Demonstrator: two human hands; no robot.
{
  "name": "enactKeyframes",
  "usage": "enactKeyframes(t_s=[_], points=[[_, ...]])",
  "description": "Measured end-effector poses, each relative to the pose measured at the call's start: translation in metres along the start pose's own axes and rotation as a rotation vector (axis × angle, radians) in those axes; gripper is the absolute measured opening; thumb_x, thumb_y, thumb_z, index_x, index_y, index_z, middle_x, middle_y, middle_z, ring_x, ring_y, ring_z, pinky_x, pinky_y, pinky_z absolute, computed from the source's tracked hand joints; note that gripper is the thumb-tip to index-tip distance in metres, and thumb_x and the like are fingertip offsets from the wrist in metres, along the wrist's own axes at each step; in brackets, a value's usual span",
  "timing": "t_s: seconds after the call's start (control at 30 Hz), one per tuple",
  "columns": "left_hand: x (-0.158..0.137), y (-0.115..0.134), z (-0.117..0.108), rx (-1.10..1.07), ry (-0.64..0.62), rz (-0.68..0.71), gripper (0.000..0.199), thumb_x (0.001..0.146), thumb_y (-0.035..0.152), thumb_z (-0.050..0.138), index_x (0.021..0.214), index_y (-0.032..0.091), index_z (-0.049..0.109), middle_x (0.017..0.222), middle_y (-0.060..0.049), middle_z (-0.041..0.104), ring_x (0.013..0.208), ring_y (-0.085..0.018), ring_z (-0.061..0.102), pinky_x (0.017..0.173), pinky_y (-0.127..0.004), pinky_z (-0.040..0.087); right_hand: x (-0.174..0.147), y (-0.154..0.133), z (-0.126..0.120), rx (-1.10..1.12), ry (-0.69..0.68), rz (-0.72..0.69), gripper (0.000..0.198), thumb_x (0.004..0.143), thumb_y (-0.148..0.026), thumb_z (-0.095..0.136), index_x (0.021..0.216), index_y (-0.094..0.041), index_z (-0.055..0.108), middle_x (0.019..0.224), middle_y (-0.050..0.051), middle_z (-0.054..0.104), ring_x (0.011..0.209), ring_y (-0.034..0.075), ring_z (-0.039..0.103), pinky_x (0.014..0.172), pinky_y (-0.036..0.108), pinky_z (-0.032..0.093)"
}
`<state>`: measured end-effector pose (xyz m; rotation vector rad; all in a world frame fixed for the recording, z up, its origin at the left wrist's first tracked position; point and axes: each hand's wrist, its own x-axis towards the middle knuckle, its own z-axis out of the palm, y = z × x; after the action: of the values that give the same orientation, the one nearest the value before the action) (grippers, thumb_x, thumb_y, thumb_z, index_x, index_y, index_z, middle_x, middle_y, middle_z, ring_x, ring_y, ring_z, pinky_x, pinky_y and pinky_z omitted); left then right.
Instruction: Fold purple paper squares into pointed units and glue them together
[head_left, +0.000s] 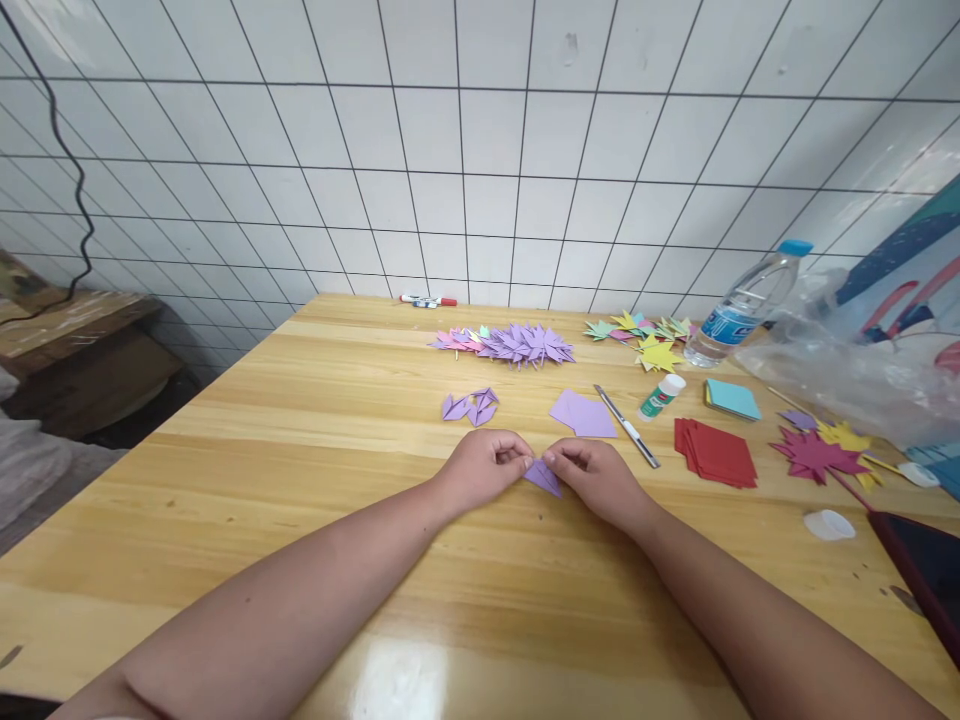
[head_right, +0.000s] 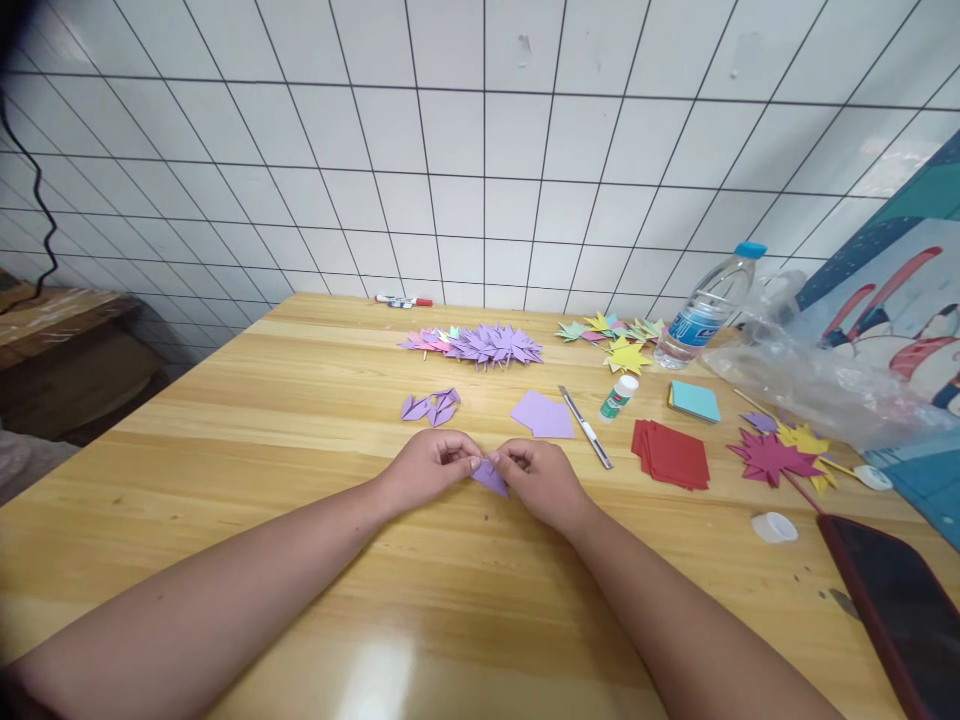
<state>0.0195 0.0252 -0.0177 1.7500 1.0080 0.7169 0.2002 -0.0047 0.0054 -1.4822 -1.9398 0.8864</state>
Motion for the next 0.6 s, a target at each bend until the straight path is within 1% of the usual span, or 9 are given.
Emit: enactKeyframes(t_s=[0.17, 0.4, 0.5, 0.6], points=[[-0.0001, -0.0003, 0.0008, -0.013, -0.009, 0.007, 0.021, 0.076, 0.032, 0.056, 0.079, 0.015, 0.067, 0.074, -0.004, 0.067, 0.064, -0.013, 0.058, 0.058, -0.021, 0.043, 0.0006, 0.0020, 0.0000, -0.012, -0.012, 0.018, 0.024, 0.080, -0.033, 0.049, 0.070, -0.019, 0.065, 0.058, -0.001, 0.061, 0.054, 0.013, 0.052, 0.051, 0.022, 0.038], [0.0001, -0.0008, 0.0012, -0.018, 0.002, -0.005, 0.021, 0.074, 0.032, 0.057, 0.078, 0.014, 0.068, 0.071, -0.003, 0.067, 0.062, -0.012, 0.057, 0.057, -0.021, 0.042, 0.0009, 0.0048, 0.0016, -0.016, 0.006, 0.003, 0.022, 0.078, -0.032, 0.051, 0.069, -0.019, 0.066, 0.063, 0.000, 0.065, 0.056, 0.013, 0.054, 0.052, 0.022, 0.039], [-0.0001, -0.0016, 0.0013, -0.005, -0.006, -0.002, 0.021, 0.075, 0.032, 0.057, 0.078, 0.015, 0.068, 0.068, -0.002, 0.066, 0.060, -0.012, 0.057, 0.056, -0.021, 0.042, 0.0000, 0.0037, 0.0021, -0.006, 0.010, -0.017, 0.020, 0.078, -0.031, 0.052, 0.067, -0.020, 0.064, 0.061, 0.000, 0.064, 0.055, 0.013, 0.054, 0.051, 0.022, 0.039], [-0.0012, -0.0012, 0.0010, 0.034, -0.020, 0.009, 0.020, 0.075, 0.032, 0.056, 0.077, 0.015, 0.067, 0.068, -0.002, 0.065, 0.061, -0.012, 0.056, 0.057, -0.021, 0.042, -0.0022, 0.0015, 0.0022, -0.079, 0.031, -0.048, 0.019, 0.077, -0.027, 0.053, 0.063, -0.020, 0.062, 0.058, -0.001, 0.062, 0.053, 0.012, 0.051, 0.050, 0.022, 0.036]])
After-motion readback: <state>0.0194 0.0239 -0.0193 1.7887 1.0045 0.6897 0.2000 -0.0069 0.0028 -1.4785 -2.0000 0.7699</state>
